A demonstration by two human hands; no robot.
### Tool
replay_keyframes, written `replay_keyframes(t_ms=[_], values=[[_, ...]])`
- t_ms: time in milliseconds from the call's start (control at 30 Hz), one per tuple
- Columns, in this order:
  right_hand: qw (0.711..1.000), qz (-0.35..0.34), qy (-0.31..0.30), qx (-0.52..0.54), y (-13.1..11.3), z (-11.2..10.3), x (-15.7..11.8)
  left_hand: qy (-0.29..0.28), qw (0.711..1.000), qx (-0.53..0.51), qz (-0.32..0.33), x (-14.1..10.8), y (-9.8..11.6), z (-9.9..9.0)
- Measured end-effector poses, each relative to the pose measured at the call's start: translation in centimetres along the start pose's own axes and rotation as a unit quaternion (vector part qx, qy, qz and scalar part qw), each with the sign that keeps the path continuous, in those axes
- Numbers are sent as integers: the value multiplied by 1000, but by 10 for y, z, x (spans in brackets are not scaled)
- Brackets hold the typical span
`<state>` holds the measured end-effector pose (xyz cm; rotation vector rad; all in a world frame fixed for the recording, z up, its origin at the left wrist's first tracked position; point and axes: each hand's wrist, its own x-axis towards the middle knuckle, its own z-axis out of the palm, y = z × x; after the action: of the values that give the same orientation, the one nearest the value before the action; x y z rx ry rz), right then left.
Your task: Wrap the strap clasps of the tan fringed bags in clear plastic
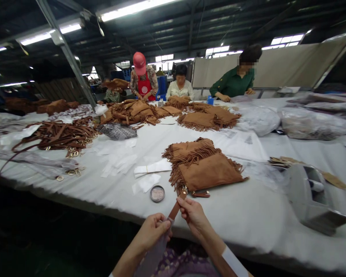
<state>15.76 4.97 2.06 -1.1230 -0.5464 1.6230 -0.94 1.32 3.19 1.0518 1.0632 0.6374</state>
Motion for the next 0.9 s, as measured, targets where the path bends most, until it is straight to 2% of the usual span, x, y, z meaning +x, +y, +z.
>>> replay_keyframes(t_ms=[100,200,300,400,467,533,667,900], values=[[999,-11,6,-44,23,1,-3,43,999,-13,14,15,-15,9],[997,-9,-16,-70,33,-2,-9,65,997,-45,20,25,-19,16],[999,38,-18,-21,24,-10,-5,37,997,-69,12,24,-15,17],[996,68,35,47,5,-18,8,-5,998,-64,5,17,-12,13],[995,68,59,46,-3,-22,18,-17,998,-53,-6,14,-13,9],[996,59,68,24,-5,-23,26,-7,999,-46,-21,15,-16,7],[997,47,57,5,0,-26,29,53,997,-53,-27,27,-23,10],[999,29,19,-29,4,-37,23,88,994,-59,1,60,-17,36]])
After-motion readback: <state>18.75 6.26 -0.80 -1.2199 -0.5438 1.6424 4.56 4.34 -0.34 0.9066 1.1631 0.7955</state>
